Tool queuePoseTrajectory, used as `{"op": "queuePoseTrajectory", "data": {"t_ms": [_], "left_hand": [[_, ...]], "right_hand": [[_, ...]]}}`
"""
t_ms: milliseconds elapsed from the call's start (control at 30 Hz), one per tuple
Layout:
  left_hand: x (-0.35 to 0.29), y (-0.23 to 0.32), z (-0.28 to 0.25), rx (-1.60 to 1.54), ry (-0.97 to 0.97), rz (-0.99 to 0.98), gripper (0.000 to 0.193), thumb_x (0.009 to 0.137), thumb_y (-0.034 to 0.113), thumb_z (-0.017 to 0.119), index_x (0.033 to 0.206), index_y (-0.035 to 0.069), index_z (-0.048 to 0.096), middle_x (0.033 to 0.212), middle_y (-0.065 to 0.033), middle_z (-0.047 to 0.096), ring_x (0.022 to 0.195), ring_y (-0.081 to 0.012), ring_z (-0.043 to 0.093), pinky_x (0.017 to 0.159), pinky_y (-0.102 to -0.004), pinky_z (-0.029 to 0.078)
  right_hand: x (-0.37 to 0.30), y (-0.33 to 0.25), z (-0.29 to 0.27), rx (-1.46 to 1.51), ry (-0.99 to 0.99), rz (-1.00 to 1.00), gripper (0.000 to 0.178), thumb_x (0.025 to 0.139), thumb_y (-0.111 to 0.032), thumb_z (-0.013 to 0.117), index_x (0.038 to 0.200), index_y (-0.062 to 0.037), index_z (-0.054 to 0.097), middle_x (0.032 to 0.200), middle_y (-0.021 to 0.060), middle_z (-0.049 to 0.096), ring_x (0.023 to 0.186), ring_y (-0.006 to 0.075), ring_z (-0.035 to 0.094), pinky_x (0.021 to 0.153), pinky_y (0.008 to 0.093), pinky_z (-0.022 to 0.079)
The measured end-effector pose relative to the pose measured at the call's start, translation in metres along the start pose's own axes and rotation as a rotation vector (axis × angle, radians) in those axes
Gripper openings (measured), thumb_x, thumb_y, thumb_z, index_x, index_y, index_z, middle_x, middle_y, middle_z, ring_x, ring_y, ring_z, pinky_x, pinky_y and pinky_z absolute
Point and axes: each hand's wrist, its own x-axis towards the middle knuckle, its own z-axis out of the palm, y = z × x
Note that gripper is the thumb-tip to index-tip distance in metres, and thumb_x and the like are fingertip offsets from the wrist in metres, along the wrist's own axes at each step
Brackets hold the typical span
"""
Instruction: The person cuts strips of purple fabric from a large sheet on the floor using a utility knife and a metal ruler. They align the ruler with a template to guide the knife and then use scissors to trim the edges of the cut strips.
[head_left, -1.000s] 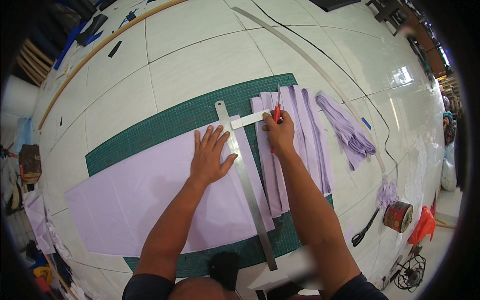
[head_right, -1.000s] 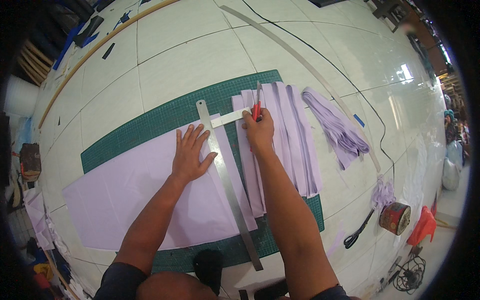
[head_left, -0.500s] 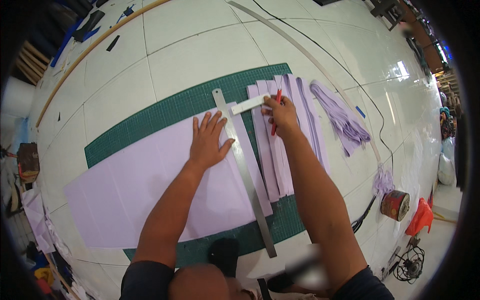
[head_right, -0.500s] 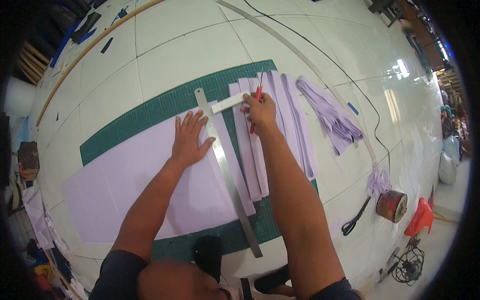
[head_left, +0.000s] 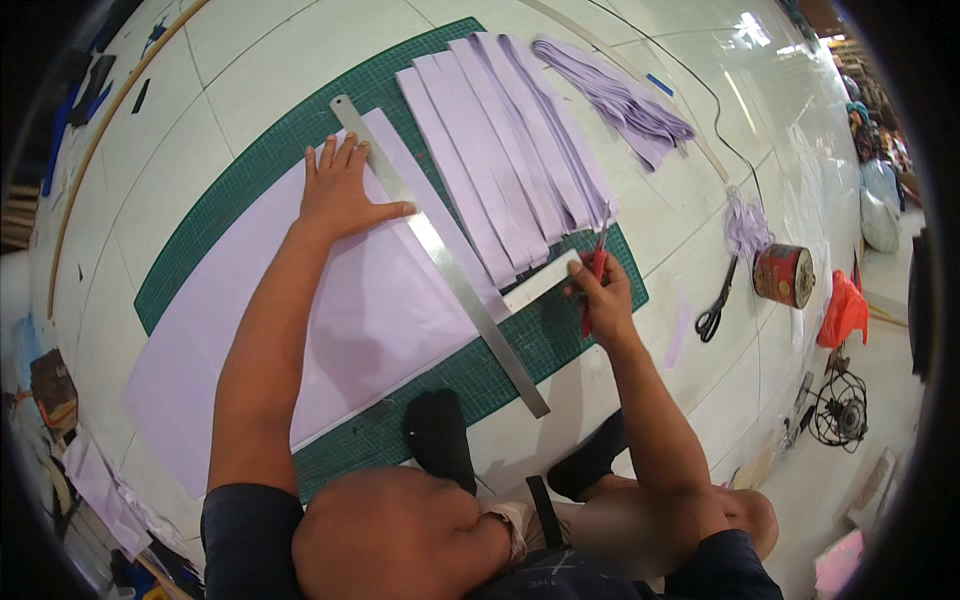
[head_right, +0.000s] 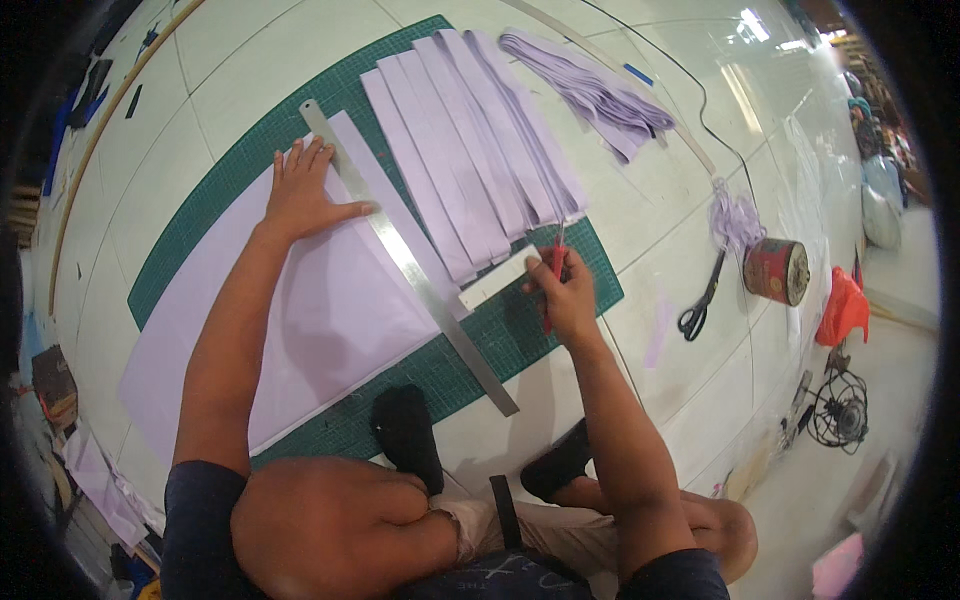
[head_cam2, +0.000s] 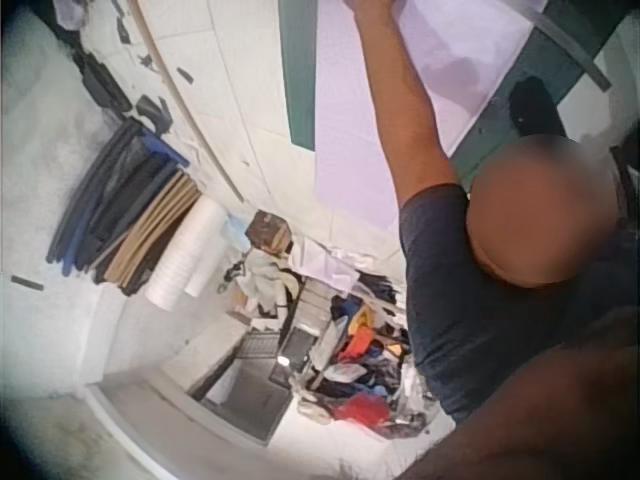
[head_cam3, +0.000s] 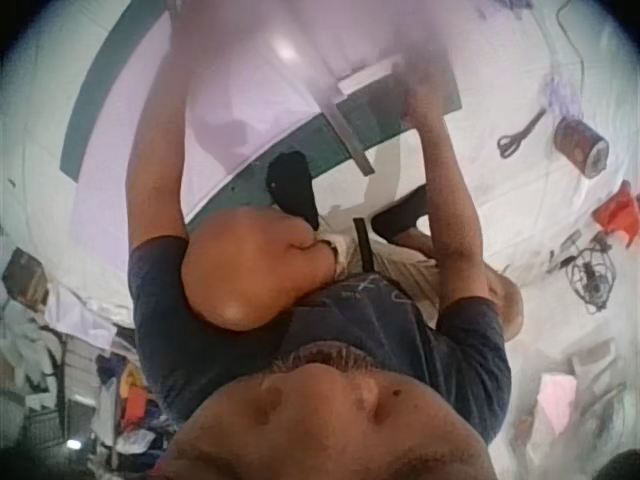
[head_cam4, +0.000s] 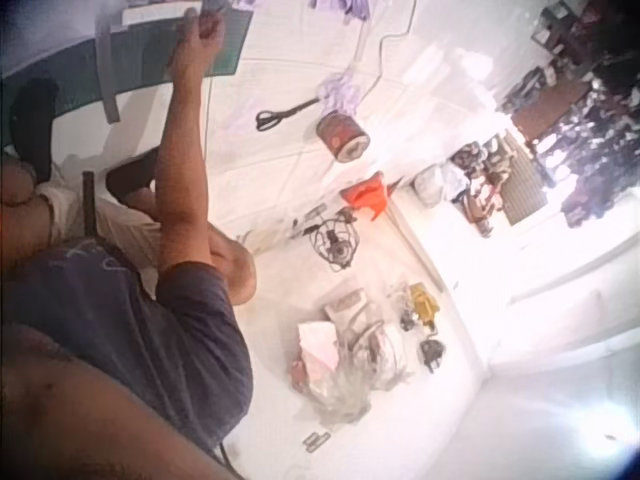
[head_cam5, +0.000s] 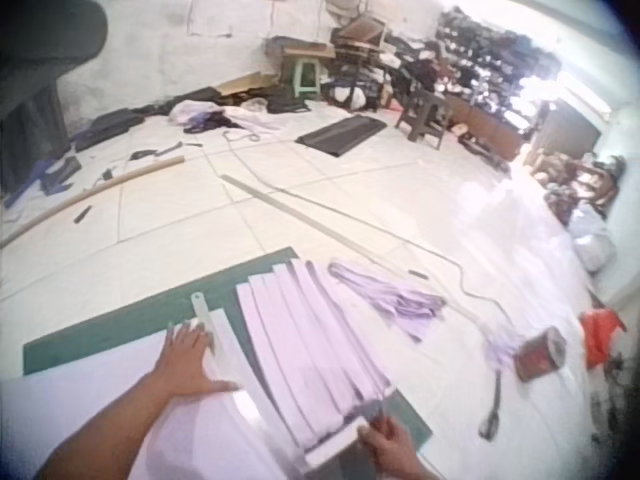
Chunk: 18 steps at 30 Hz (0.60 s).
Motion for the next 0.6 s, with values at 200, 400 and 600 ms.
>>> {"op": "queuePoseTrajectory", "data": {"t_ms": [200, 400, 600], "left_hand": [[0.006, 0.009, -0.003, 0.043, -0.153, -0.02, 0.143, 0.051, 0.078, 0.082, 0.155, -0.003, 0.026, 0.163, -0.0223, 0.021, 0.153, -0.0365, 0.017, 0.123, -0.0471, 0.02], [0.004, 0.004, 0.006, -0.021, -0.115, -0.01, 0.144, 0.051, 0.071, 0.087, 0.155, -0.005, 0.022, 0.164, -0.0237, 0.018, 0.153, -0.0373, 0.018, 0.123, -0.0448, 0.023], [0.003, 0.003, 0.005, -0.057, -0.092, 0.002, 0.142, 0.051, 0.067, 0.088, 0.153, -0.008, 0.025, 0.162, -0.0269, 0.02, 0.152, -0.0391, 0.019, 0.124, -0.0434, 0.023]], "right_hand": [[-0.021, 0.032, -0.002, -0.012, 0.065, 0.058, 0.033, 0.089, -0.024, 0.076, 0.111, -0.0036, 0.062, 0.09, 0.0037, 0.065, 0.07, 0.011, 0.065, 0.049, 0.0239, 0.042], [-0.019, 0.045, 0.007, -0.014, 0.028, 0.007, 0.031, 0.091, -0.021, 0.075, 0.111, -0.0011, 0.061, 0.094, 0.0059, 0.064, 0.073, 0.0127, 0.064, 0.065, 0.0272, 0.049], [-0.02, 0.044, 0.01, -0.012, 0.031, -0.017, 0.032, 0.091, -0.021, 0.074, 0.111, -0.0005, 0.061, 0.094, 0.0061, 0.064, 0.073, 0.0129, 0.063, 0.067, 0.0278, 0.05]]}}
